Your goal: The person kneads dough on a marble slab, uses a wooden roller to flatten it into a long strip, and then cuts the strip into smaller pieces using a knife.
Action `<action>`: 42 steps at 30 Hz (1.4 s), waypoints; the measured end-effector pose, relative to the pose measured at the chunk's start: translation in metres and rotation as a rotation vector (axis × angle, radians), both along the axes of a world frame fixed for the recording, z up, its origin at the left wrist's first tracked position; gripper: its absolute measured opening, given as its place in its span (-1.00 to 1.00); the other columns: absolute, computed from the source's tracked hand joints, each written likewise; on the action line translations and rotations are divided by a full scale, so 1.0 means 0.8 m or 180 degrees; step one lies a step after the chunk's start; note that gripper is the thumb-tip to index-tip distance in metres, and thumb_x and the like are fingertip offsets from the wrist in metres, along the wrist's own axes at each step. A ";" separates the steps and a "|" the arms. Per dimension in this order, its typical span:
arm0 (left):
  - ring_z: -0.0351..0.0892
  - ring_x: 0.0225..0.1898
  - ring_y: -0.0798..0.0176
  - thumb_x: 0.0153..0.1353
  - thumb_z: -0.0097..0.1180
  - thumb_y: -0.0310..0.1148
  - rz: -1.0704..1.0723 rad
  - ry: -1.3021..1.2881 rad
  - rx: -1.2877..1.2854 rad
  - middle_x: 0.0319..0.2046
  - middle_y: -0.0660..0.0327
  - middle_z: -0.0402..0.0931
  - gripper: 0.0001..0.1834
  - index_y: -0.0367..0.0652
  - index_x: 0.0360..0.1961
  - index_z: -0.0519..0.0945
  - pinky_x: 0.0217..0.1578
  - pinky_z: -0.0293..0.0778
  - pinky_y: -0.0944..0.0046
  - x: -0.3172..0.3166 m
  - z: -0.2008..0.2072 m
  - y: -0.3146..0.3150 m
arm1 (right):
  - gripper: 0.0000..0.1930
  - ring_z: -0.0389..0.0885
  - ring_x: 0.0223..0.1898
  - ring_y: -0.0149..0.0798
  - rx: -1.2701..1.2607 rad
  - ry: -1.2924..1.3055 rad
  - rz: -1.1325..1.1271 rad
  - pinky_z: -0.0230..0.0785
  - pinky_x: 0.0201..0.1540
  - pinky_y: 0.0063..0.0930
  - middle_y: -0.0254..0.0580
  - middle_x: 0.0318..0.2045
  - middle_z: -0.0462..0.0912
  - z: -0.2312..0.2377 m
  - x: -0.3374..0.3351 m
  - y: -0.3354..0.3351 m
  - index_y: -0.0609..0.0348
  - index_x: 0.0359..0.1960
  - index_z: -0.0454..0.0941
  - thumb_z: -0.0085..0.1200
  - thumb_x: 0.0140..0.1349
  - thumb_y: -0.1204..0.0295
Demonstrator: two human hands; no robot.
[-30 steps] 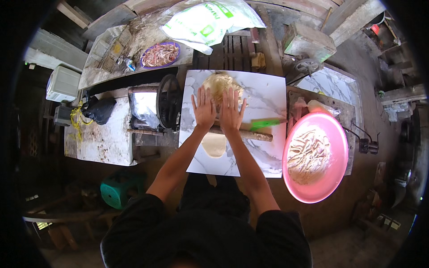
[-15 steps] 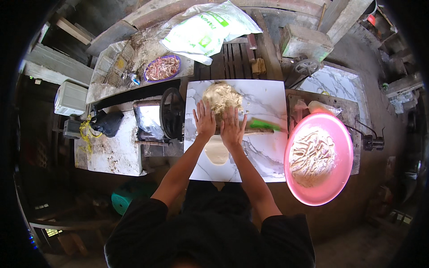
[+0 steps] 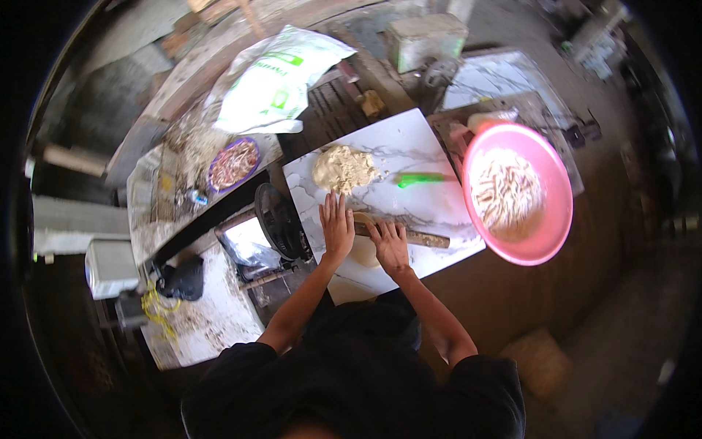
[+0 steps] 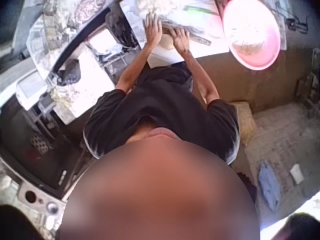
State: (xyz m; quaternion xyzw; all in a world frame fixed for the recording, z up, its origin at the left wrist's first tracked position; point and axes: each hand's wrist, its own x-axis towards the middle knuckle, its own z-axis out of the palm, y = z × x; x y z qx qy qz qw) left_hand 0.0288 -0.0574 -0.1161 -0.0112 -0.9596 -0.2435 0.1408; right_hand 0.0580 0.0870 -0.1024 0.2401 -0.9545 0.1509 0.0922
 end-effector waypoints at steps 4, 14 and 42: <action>-0.06 0.21 0.06 0.17 -0.23 -0.36 -0.0814 0.0104 0.0041 0.15 0.00 0.02 -0.56 -0.26 0.08 0.18 0.17 -0.20 -0.01 -0.007 0.020 0.008 | -0.58 0.30 -0.13 -0.22 -0.0166 -0.0462 -0.0987 0.11 -0.12 -0.31 -0.22 -0.20 0.36 0.016 0.051 -0.018 0.09 -0.02 0.28 -0.05 0.02 0.38; -0.04 0.22 0.16 0.15 -0.23 -0.37 -0.2315 0.0024 -0.0119 0.12 0.06 0.12 -0.59 -0.27 0.03 0.25 0.19 -0.27 0.01 -0.017 0.008 0.014 | -0.60 0.23 0.02 -0.15 -0.0479 -0.0741 -0.2512 0.08 -0.03 -0.27 -0.12 -0.03 0.30 0.000 0.088 -0.097 0.16 0.03 0.24 -0.17 0.10 0.45; -0.20 0.26 0.19 0.20 -0.35 -0.22 -0.2257 -0.0165 -0.0329 0.21 0.09 -0.09 -0.49 -0.13 0.17 0.06 0.20 -0.33 0.07 -0.076 0.006 0.083 | -0.58 -0.13 0.25 -0.31 0.0172 -0.0299 -0.3113 -0.54 0.21 0.05 -0.39 0.18 0.10 0.003 0.018 -0.042 0.00 0.10 0.21 -0.44 0.21 0.24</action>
